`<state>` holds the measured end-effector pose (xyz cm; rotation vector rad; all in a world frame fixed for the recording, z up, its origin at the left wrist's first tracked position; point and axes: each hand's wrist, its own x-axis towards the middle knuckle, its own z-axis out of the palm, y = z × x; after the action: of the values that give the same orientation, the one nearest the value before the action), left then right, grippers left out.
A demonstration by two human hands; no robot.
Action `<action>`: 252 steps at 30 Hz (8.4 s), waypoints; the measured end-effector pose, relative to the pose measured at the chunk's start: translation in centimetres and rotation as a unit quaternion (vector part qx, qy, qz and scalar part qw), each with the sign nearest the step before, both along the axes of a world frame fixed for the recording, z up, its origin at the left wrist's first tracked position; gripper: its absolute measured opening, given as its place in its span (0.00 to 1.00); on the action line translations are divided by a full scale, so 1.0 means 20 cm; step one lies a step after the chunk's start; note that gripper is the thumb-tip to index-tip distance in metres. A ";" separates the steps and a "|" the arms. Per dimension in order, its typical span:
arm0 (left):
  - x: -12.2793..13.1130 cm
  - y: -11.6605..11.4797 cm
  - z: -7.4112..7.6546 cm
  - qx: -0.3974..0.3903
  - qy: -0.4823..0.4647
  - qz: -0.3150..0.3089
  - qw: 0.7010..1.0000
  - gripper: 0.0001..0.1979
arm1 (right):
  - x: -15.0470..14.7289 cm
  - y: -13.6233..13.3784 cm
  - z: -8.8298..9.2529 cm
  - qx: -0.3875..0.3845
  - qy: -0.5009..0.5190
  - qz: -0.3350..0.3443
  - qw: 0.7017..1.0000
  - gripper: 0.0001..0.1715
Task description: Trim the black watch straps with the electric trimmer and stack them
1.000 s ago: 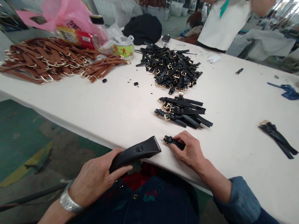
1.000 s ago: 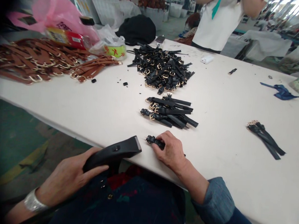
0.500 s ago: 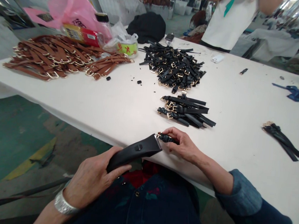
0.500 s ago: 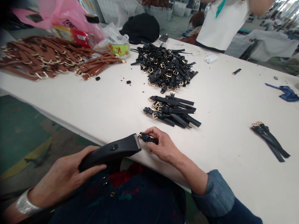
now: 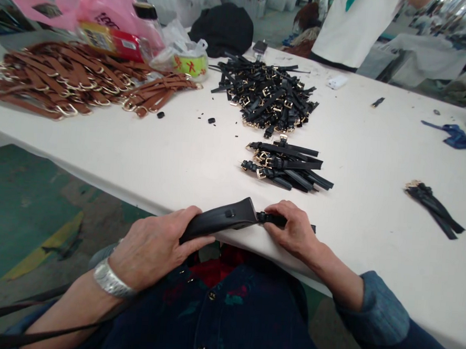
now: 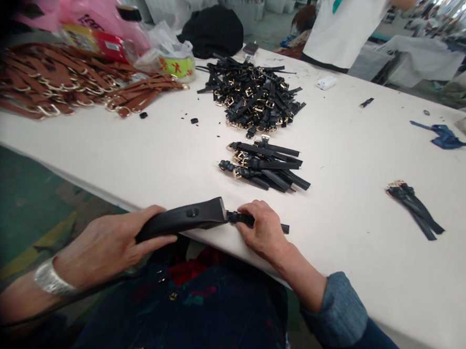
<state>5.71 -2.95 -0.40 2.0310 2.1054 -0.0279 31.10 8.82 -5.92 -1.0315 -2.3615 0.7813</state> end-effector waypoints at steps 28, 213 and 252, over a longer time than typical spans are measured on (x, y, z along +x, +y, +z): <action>0.04 0.14 0.09 -0.062 0.044 -0.061 0.995 0.23 | 0.05 -0.01 -0.07 0.072 0.052 -0.003 0.996 0.06; 0.00 0.17 0.17 -0.077 0.052 -0.008 0.996 0.27 | 0.07 -0.14 -0.01 0.071 -0.030 -0.079 0.994 0.04; 0.14 0.21 0.27 -0.154 0.103 -0.091 0.978 0.23 | 0.14 -0.08 -0.05 -0.046 0.109 -0.009 0.993 0.08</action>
<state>8.49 1.23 4.93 2.0907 1.8721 -0.5799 33.89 7.20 -6.92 -0.9507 -2.1458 0.9516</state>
